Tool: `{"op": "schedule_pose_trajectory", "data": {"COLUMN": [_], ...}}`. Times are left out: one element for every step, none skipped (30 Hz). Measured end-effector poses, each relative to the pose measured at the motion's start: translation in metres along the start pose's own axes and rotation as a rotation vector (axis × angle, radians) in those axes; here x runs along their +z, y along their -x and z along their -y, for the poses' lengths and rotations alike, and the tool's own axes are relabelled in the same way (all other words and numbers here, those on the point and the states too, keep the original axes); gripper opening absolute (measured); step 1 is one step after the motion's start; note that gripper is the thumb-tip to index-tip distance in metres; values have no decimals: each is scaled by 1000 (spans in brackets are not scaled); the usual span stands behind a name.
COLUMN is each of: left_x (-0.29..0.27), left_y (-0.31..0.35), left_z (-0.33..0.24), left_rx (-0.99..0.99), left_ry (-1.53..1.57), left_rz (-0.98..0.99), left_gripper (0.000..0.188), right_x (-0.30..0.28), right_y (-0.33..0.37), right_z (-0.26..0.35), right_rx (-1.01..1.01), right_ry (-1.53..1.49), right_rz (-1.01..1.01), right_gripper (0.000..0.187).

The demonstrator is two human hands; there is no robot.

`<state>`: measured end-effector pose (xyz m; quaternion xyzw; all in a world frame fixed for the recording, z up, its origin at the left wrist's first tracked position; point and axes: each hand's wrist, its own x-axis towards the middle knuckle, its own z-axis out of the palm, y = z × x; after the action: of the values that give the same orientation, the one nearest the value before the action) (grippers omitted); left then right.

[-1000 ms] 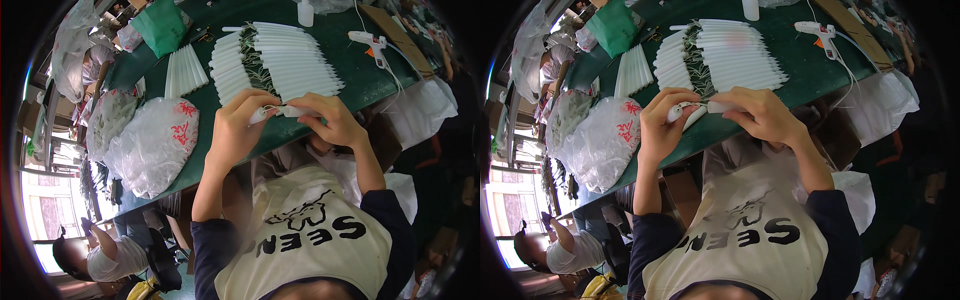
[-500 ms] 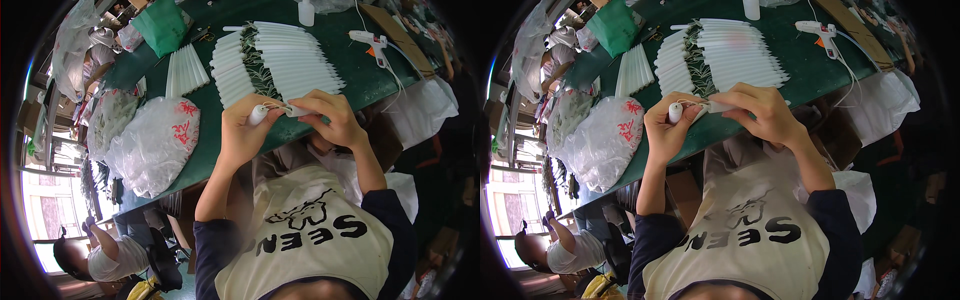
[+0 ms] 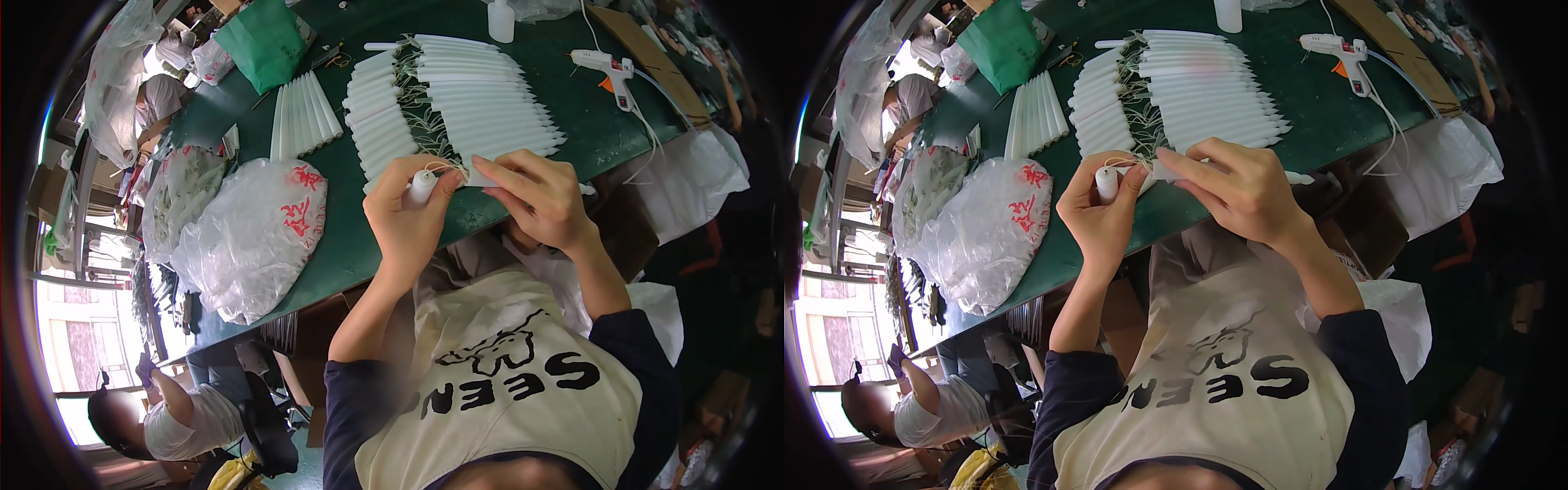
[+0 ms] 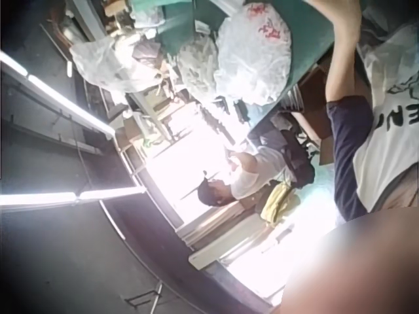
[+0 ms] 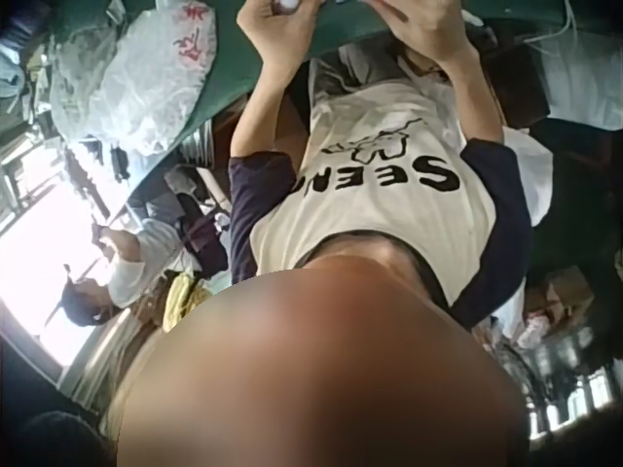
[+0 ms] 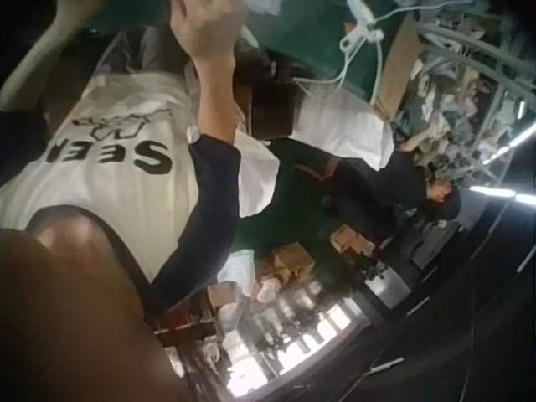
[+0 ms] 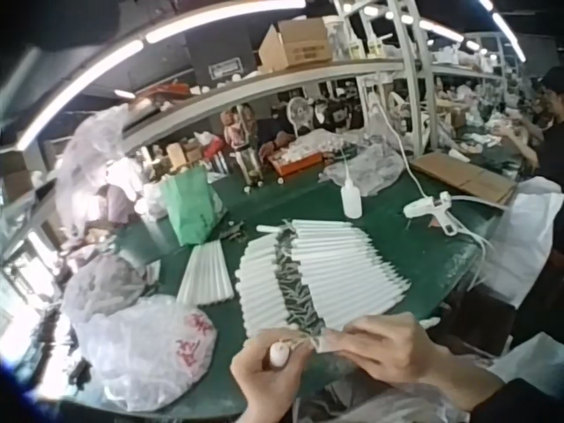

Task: Assembling decorative fans by applying adhesive to plastic ribs and attaching floral elements at a factory workbench.

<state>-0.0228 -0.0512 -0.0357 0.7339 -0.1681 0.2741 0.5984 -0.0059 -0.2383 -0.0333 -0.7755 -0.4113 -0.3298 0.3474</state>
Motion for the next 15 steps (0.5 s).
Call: {"op": "schedule_pose_trajectory", "data": {"left_x": [0, 1, 4, 6, 4, 2, 2, 2, 2, 1, 1, 0, 0, -1, -2], "left_y": [0, 0, 0, 1, 1, 1, 2, 2, 3, 3, 3, 3, 4, 4, 5], "left_z": [1, -1, -4, -5, -4, -4, -3, -1, 1, 2, 1, -2, -4, -4, -4], "left_rx": [10, 11, -59, -128, -128, -134, -140, -140, -142, -143, -144, -181, -218, -218, -222], "left_ry": [-75, -76, -22, 33, 33, 2, -29, -29, -21, -13, -13, 20, 52, 51, 44], "left_rz": [-1, -3, -53, -103, -103, -66, -30, -29, -30, -31, -32, -2, 28, 29, 66], "left_gripper": [21, 21, 20, 19, 19, 17, 16, 16, 16, 16, 16, 14, 13, 13, 12], "right_x": [0, -1, -1, -1, -1, -1, -1, -2, -2, -2, -1, -1, -1, 0, 0], "right_y": [0, 0, 1, 2, 2, 3, 3, 3, 3, 2, 2, 3, 3, 4, 5], "right_z": [0, 0, 0, 0, -1, -1, -1, -1, 0, 1, 2, 2, 3, 2, 2], "right_rx": [-2, -2, 2, 2, 6, 9, 10, 13, 16, 16, 10, 5, 5, 9, 13], "right_ry": [-1, 13, 27, 28, 30, 32, 33, 48, 62, 62, 99, 136, 135, 153, 172], "right_rz": [0, 9, 19, 19, 25, 31, 30, 34, 39, 39, 27, 13, 12, -1, -14], "right_gripper": [49, 49, 49, 49, 49, 49, 49, 48, 48, 48, 47, 46, 46, 46, 46]}}
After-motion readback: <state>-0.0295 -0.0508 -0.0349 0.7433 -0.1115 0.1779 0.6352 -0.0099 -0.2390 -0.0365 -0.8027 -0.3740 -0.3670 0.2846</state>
